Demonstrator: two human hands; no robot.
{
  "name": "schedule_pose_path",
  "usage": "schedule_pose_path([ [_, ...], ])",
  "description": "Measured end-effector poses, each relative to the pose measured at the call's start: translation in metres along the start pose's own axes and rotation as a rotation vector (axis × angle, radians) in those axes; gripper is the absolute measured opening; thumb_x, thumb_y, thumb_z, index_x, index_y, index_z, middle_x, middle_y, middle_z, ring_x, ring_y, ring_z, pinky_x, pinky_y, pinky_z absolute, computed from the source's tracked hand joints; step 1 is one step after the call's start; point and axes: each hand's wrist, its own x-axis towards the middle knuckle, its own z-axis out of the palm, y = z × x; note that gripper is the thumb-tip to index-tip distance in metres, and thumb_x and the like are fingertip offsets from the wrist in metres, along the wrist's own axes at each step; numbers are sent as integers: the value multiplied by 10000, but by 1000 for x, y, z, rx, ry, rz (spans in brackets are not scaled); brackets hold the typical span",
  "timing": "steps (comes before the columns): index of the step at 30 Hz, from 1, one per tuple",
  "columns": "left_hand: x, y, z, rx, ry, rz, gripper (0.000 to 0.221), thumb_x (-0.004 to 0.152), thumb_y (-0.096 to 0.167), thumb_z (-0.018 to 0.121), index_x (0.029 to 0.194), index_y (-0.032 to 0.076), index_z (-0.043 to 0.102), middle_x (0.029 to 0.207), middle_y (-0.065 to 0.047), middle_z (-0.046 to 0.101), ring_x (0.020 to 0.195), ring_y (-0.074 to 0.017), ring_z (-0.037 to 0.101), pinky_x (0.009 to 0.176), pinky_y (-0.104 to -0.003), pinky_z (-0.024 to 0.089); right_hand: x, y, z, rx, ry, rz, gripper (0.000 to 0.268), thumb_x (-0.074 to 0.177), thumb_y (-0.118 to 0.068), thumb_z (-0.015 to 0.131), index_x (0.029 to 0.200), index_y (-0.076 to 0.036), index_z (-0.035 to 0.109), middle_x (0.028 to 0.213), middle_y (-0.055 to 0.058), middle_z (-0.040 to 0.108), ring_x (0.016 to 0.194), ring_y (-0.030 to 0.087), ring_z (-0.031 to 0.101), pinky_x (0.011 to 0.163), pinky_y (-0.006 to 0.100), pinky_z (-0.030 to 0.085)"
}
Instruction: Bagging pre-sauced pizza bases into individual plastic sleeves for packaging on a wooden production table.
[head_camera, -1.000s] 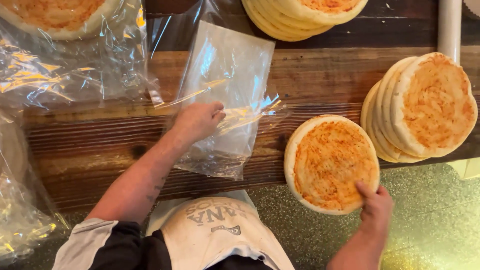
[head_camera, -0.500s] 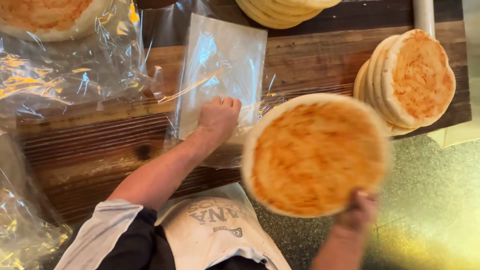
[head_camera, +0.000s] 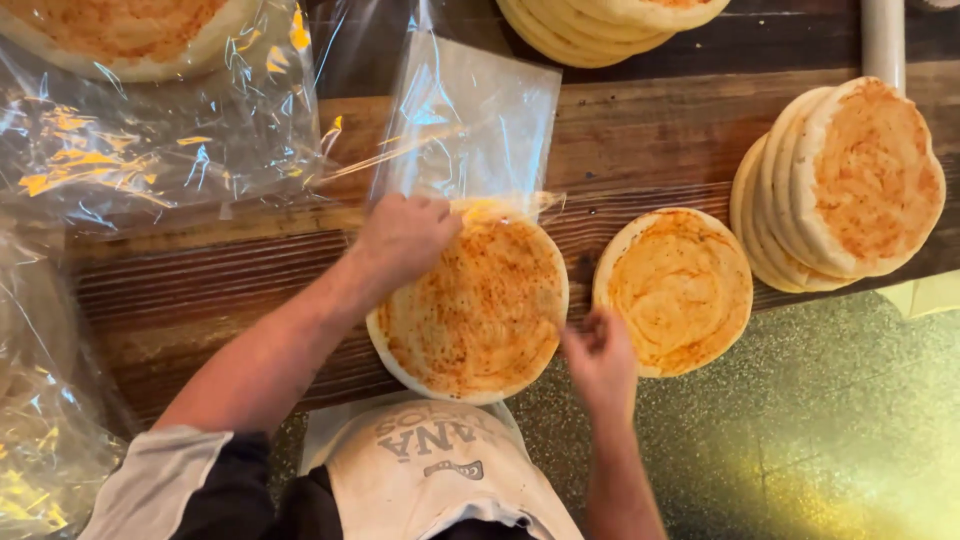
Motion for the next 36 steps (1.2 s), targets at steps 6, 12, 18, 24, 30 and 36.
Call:
schedule_pose_path([
  [6,-31,7,-11,117,298,-60,50,832,179,657,878,195,669,829,-2,620,819,-228,653,737,-381,485,162,-49,43,266,-106,-117,464,769,-383,860,1127,-148,682,840,27,697,635,150,674,555,281,551],
  [12,-97,-4,20,403,329,-515,224,676,271,674,872,230,575,789,11,530,764,-205,590,667,-367,431,194,-18,32,-322,-126,-465,171,901,-358,692,973,-224,769,860,58,735,887,311,707,811,454,562],
  [18,-126,66,-8,356,93,-752,121,794,336,612,807,218,585,619,29,565,572,-208,647,495,-362,476,156,5,10,-597,-329,-585,228,931,-286,592,966,-110,732,900,186,747,951,436,709,845,568,562],
  [24,-178,123,-17,-37,-279,-889,133,820,316,533,804,225,628,714,-41,680,686,-327,697,582,-498,510,70,54,-31,-351,-716,-410,154,860,-224,663,887,-93,739,828,144,702,817,315,628,725,447,498],
  [30,-129,128,-186,-1468,491,-790,271,973,161,646,729,47,675,660,-52,654,701,-156,633,667,-272,491,61,8,-116,658,-715,-878,201,897,-206,672,984,-27,637,893,124,596,787,300,608,706,398,487],
  [36,-63,55,-300,-1390,883,-540,268,961,305,676,969,38,697,1071,-191,776,909,-227,765,722,-331,627,76,-151,-151,5,811,-1761,460,1047,-430,690,1133,22,692,1043,172,758,893,333,784,828,413,678],
])
